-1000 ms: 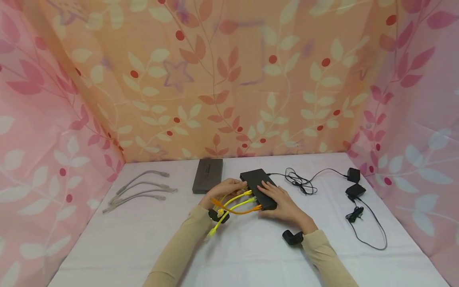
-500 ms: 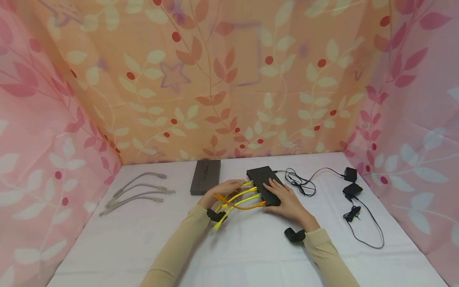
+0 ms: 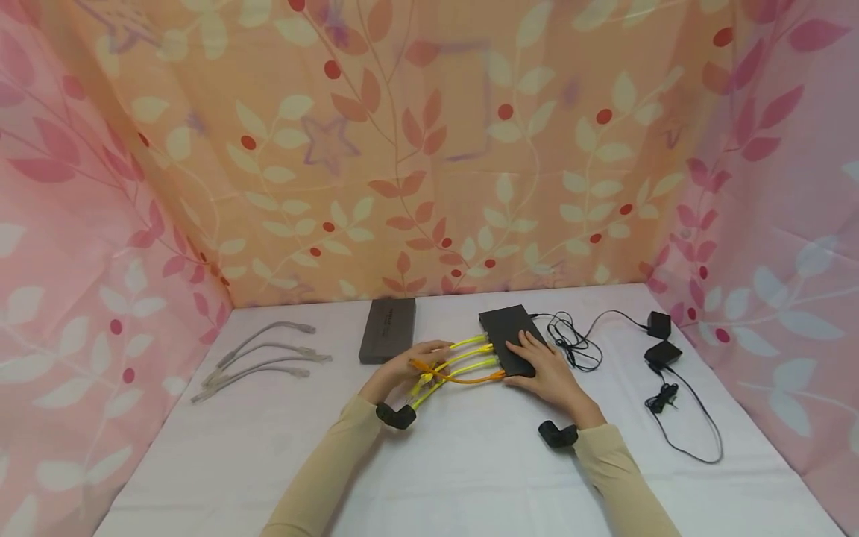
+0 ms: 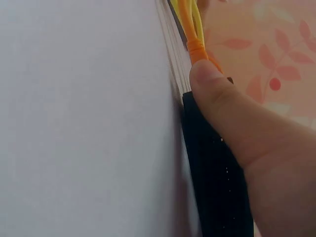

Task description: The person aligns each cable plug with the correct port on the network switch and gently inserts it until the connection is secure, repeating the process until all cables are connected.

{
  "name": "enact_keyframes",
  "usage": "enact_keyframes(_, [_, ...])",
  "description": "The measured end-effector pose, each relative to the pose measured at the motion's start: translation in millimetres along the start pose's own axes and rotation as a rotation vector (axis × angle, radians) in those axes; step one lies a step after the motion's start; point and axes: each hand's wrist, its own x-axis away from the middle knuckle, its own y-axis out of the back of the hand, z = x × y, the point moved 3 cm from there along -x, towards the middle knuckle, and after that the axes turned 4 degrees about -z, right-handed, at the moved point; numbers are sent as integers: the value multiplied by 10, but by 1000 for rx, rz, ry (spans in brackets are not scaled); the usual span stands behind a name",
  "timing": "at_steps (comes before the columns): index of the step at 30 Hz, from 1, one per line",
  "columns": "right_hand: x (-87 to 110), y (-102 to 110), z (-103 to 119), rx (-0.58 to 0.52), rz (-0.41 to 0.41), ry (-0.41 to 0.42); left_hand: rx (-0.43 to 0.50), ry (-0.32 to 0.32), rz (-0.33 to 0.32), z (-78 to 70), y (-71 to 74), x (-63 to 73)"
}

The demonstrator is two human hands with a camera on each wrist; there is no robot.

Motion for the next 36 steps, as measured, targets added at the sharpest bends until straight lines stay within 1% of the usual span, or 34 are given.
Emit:
enact_keyframes(2, [-11, 3, -21, 11, 9, -23, 65, 26, -3, 32, 6, 19])
enact_keyframes(4, [-19, 10, -54, 27, 14, -52, 88, 46, -15, 59, 11, 37])
enact_keyframes(7, [-30, 23, -111, 47, 22, -79, 75, 54, -58, 94, 22, 59])
enact_keyframes(9, [-33, 31, -148, 60, 20, -86, 64, 39, -81, 111, 27, 72])
enact_keyframes(11, [-38, 44, -180, 66, 14, -84, 52, 41, -106, 125, 34, 83])
enact_keyframes(18, [-110, 82, -295, 59, 5, -86, -2, 19, -160, 135, 53, 88])
enact_keyframes(20, [-134, 79, -310, 55, 18, -85, -38, 3, -188, 132, 50, 100])
enact_keyframes(22, [-154, 68, -321, 50, 30, -85, -98, -24, -228, 126, 44, 120])
enact_keyframes(25, [-183, 54, -335, 50, 50, -83, -250, -76, -293, 102, 21, 168])
enact_keyframes(27, [-206, 49, -350, 52, 56, -84, -336, -94, -334, 81, 2, 200])
enact_keyframes(29, [-232, 48, -363, 55, 58, -84, -394, -101, -366, 58, -16, 233])
enact_keyframes(33, [-288, 46, -386, 60, 61, -84, -433, -106, -414, 14, -30, 289])
enact_keyframes(36, [-324, 43, -408, 62, 70, -89, -464, -116, -434, 3, -19, 321])
